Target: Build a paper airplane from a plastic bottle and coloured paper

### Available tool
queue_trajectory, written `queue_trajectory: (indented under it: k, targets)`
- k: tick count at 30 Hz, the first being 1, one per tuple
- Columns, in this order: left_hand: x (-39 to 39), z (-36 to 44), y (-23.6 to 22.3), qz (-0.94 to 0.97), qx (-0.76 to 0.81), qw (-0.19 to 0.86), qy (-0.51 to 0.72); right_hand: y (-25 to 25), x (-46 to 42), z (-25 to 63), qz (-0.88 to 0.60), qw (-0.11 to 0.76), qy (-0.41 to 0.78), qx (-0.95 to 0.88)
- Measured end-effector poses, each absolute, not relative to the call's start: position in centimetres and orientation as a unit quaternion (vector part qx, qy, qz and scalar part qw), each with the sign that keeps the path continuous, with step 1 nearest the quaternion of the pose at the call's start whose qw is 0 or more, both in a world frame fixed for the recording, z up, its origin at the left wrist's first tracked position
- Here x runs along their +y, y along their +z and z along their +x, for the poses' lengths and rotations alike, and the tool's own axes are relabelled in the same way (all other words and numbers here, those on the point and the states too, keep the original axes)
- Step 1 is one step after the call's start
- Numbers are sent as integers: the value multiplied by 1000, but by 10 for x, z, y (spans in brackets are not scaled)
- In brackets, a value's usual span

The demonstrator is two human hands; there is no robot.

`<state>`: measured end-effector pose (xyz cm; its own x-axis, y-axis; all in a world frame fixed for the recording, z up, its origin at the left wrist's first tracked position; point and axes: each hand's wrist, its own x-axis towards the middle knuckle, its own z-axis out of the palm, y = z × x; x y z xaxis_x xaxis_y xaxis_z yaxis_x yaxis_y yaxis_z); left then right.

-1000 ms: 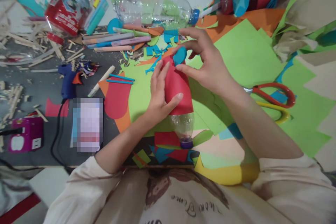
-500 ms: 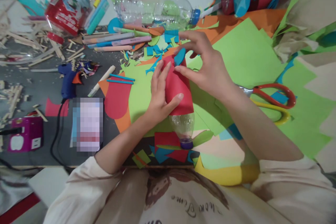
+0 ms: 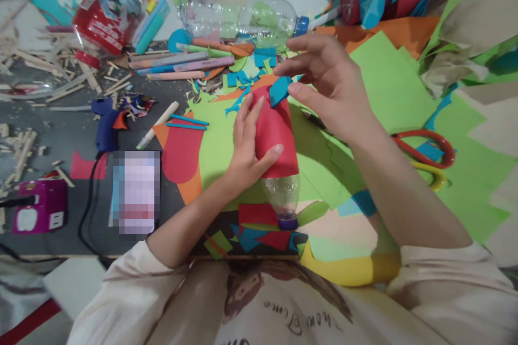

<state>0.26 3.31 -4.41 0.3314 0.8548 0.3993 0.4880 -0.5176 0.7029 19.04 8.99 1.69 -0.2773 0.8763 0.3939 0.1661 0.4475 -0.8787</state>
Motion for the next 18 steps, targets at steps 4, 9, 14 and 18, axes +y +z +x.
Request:
queue_trajectory:
  k: [4, 9, 14, 18]
  targets:
    - [33, 2, -44, 781, 424, 247, 387, 19, 90, 189, -392, 454, 402, -692]
    - [33, 2, -43, 780, 426, 248, 385, 21, 90, 189, -372, 450, 416, -697]
    - [33, 1, -43, 782, 425, 245, 384, 18, 90, 186, -389, 458, 401, -692]
    - [33, 2, -44, 783, 428, 241, 382, 16, 90, 184, -393, 482, 367, -692]
